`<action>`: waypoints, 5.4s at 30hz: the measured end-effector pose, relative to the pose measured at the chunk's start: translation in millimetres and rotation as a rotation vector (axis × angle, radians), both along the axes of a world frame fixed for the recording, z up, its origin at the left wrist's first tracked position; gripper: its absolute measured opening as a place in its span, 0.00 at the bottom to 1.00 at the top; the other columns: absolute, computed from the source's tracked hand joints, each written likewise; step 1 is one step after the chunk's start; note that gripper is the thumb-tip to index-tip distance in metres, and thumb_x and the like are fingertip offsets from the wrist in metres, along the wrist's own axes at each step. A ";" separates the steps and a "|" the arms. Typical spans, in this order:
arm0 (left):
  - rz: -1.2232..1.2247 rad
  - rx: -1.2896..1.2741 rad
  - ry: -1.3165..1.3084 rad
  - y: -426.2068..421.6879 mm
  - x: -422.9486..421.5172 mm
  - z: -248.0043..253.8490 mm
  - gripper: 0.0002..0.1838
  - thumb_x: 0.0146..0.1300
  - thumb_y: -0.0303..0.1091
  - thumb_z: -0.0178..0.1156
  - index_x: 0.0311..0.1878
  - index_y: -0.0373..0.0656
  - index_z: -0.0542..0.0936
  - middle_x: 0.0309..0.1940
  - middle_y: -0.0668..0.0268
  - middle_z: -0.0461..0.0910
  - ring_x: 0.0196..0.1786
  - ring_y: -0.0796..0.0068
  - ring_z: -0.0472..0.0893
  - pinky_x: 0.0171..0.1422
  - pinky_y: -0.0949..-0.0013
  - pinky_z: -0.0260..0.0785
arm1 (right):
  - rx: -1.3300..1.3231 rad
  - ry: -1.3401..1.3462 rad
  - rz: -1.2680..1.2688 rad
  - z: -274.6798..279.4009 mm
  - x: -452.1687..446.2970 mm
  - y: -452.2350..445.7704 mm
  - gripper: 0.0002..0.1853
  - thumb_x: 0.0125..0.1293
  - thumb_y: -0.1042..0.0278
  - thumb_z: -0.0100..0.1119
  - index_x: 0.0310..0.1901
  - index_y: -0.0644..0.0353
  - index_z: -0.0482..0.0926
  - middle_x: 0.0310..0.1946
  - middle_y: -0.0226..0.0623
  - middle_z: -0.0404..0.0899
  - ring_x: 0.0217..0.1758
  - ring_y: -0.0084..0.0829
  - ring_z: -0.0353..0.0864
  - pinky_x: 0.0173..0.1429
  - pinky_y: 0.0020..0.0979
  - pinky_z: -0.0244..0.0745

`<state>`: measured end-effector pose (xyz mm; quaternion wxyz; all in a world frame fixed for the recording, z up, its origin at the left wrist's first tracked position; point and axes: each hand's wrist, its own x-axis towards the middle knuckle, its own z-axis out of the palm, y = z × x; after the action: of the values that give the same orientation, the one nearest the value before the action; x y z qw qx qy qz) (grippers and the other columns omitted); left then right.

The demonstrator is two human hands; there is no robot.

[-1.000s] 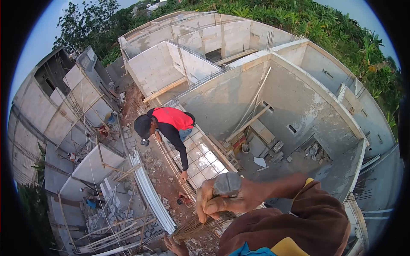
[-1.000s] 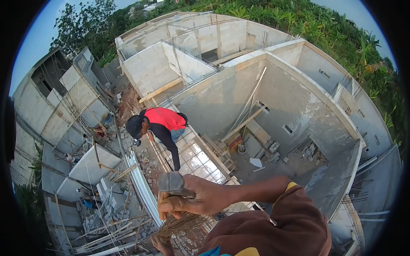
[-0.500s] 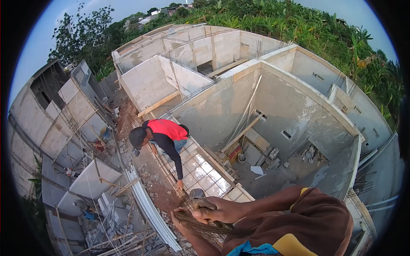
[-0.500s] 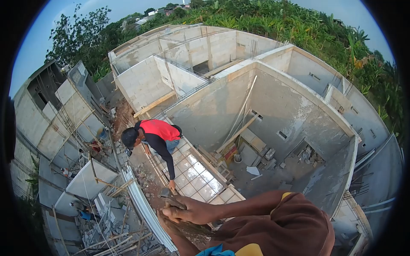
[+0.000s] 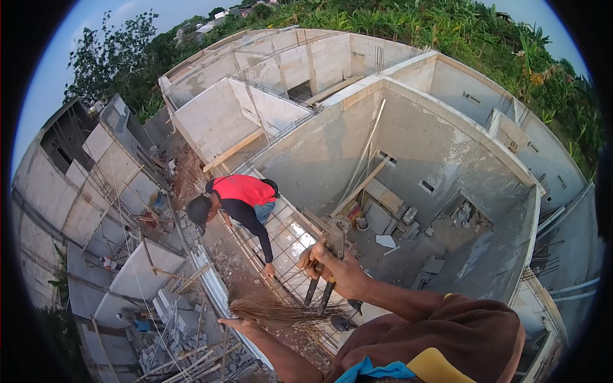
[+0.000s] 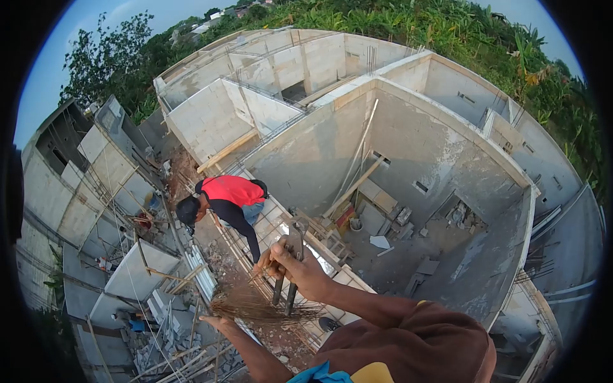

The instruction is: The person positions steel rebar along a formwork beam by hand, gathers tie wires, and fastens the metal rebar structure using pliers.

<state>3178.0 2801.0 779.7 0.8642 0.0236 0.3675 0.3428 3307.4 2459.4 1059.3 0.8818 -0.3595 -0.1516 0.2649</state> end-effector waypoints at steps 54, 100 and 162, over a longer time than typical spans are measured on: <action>0.914 0.242 0.831 147.2 -260.2 251.9 0.43 0.67 0.64 0.38 0.71 0.33 0.58 0.71 0.49 0.58 0.70 0.49 0.61 0.70 0.51 0.59 | -0.429 -0.154 -1.244 99.0 83.2 -497.7 0.15 0.75 0.59 0.49 0.28 0.50 0.62 0.17 0.19 0.50 0.18 0.15 0.49 0.24 0.22 0.52; -0.848 0.282 1.278 -191.9 -292.3 -234.5 0.32 0.64 0.47 0.60 0.66 0.39 0.68 0.53 0.56 0.79 0.52 0.63 0.79 0.56 0.60 0.69 | -1.816 -0.489 0.285 -182.4 47.3 -120.1 0.19 0.71 0.54 0.53 0.40 0.68 0.73 0.29 0.53 0.78 0.35 0.56 0.77 0.38 0.47 0.67; 2.324 -0.202 -0.312 -666.8 -381.0 62.1 0.19 0.72 0.53 0.49 0.46 0.45 0.72 0.18 0.75 0.65 0.18 0.84 0.67 0.28 0.75 0.71 | -0.185 -0.636 2.564 -114.5 -419.1 -93.9 0.14 0.73 0.58 0.51 0.32 0.53 0.60 0.18 0.25 0.59 0.21 0.19 0.59 0.28 0.26 0.58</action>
<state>2797.0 2134.1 841.7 0.0662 -0.4366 0.0840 0.8933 2888.3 2365.5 944.8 -0.0931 -0.0670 -0.5618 0.8193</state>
